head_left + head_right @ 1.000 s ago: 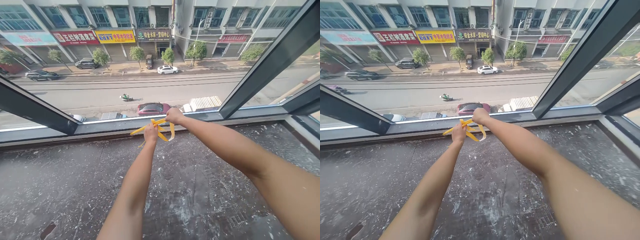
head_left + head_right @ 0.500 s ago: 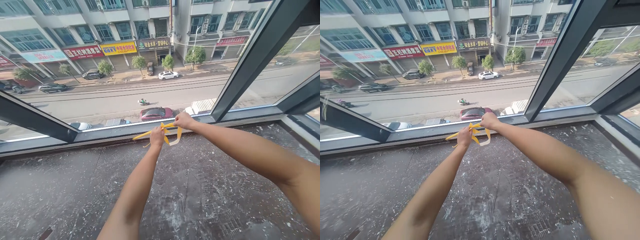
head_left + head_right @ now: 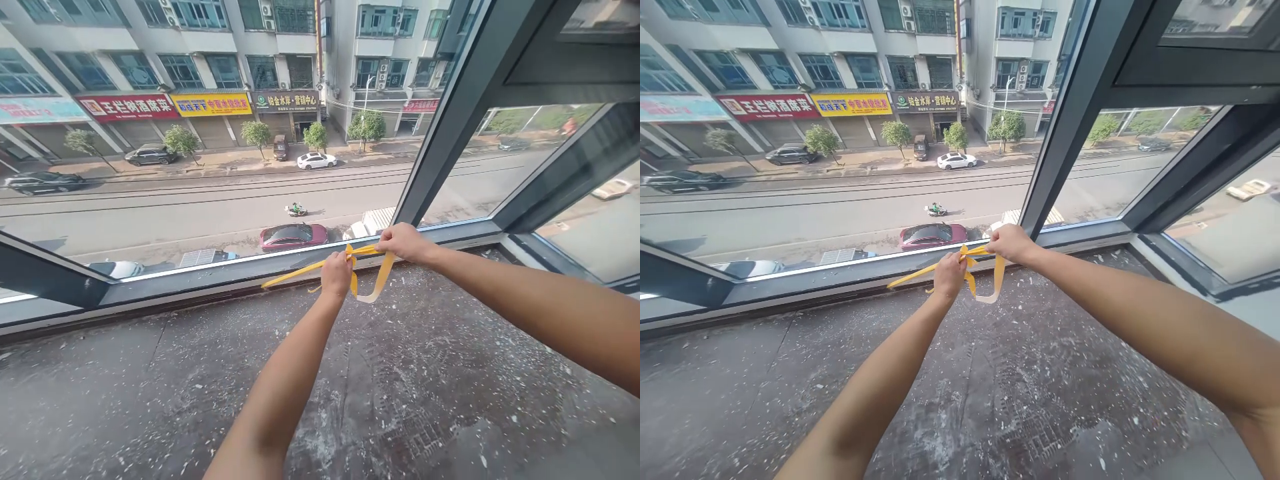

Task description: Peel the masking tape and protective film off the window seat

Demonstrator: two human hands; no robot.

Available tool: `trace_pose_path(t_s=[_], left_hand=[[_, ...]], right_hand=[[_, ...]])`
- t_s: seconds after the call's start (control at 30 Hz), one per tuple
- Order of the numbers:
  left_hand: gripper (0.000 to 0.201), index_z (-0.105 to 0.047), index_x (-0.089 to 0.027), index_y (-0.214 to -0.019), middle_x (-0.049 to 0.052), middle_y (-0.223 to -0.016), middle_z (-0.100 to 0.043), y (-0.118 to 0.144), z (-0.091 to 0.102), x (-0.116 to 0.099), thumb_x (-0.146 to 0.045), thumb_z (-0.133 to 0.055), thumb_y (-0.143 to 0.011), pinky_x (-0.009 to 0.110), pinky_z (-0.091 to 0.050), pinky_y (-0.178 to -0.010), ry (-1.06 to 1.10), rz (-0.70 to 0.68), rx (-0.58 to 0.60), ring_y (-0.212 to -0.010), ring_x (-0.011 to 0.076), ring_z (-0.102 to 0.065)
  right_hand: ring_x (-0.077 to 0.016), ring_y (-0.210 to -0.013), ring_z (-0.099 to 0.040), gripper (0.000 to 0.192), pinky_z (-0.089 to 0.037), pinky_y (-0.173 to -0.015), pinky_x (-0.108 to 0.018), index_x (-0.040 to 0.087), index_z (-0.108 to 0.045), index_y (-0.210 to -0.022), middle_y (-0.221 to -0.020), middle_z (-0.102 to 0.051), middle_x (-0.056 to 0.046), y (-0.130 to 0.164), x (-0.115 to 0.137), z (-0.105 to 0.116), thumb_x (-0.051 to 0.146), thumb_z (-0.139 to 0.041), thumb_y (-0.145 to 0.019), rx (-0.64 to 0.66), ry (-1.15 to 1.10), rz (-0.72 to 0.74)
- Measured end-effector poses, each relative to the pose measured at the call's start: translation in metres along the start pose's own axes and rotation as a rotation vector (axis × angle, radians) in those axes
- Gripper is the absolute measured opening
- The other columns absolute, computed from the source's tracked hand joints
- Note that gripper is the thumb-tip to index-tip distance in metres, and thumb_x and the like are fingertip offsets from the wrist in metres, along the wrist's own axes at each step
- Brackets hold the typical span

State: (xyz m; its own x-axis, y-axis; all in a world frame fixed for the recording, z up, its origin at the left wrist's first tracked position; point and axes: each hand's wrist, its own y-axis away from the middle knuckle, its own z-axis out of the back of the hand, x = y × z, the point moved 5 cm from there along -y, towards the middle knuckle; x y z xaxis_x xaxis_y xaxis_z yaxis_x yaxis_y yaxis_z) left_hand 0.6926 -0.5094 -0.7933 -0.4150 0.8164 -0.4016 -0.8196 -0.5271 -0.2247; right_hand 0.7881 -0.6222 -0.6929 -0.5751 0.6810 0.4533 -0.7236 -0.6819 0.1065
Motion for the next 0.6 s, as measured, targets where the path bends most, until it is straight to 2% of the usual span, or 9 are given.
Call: trace_pose_path(t_s=[0.13, 0.23, 0.4, 0.6], left_hand=[[0.024, -0.057, -0.018, -0.087, 0.005, -0.081, -0.058, 0.001, -0.002, -0.042, -0.024, -0.034, -0.085, 0.025, -0.037, -0.067, 0.044, -0.045, -0.016, -0.079, 0.0153, -0.052], [0.024, -0.057, -0.018, -0.087, 0.005, -0.081, -0.057, 0.001, -0.01, -0.075, -0.025, -0.035, -0.086, 0.025, -0.037, -0.067, 0.046, -0.056, -0.035, -0.078, 0.0151, -0.052], [0.027, -0.058, -0.018, -0.087, 0.005, -0.079, -0.057, -0.004, -0.038, -0.147, -0.029, -0.033, -0.087, 0.025, -0.037, -0.067, 0.018, -0.052, -0.074, -0.077, 0.0147, -0.053], [0.024, -0.057, -0.019, -0.089, 0.004, -0.08, -0.058, -0.007, -0.068, -0.239, -0.026, -0.035, -0.086, 0.025, -0.037, -0.067, -0.002, -0.049, -0.039, -0.074, 0.0137, -0.052]], right_hand=[[-0.0092, -0.051, -0.044, 0.023, -0.029, -0.047, -0.021, 0.016, -0.058, -0.054, -0.05, -0.051, 0.002, 0.02, -0.026, 0.028, 0.037, -0.058, -0.062, -0.002, -0.034, 0.005], [-0.0083, -0.046, -0.041, 0.028, -0.027, -0.044, -0.021, 0.016, -0.057, -0.054, -0.049, -0.048, 0.003, 0.03, -0.055, 0.047, 0.043, -0.056, -0.063, 0.018, -0.106, 0.023], [-0.0084, -0.046, -0.039, 0.035, -0.027, -0.043, -0.022, 0.016, -0.056, -0.053, -0.049, -0.047, 0.002, 0.041, -0.129, 0.083, 0.05, -0.057, -0.063, 0.011, -0.181, 0.061], [-0.0086, -0.046, -0.038, 0.035, -0.027, -0.044, -0.023, 0.018, -0.057, -0.057, -0.051, -0.047, 0.001, 0.058, -0.22, 0.129, 0.051, -0.056, -0.066, 0.025, -0.219, 0.058]])
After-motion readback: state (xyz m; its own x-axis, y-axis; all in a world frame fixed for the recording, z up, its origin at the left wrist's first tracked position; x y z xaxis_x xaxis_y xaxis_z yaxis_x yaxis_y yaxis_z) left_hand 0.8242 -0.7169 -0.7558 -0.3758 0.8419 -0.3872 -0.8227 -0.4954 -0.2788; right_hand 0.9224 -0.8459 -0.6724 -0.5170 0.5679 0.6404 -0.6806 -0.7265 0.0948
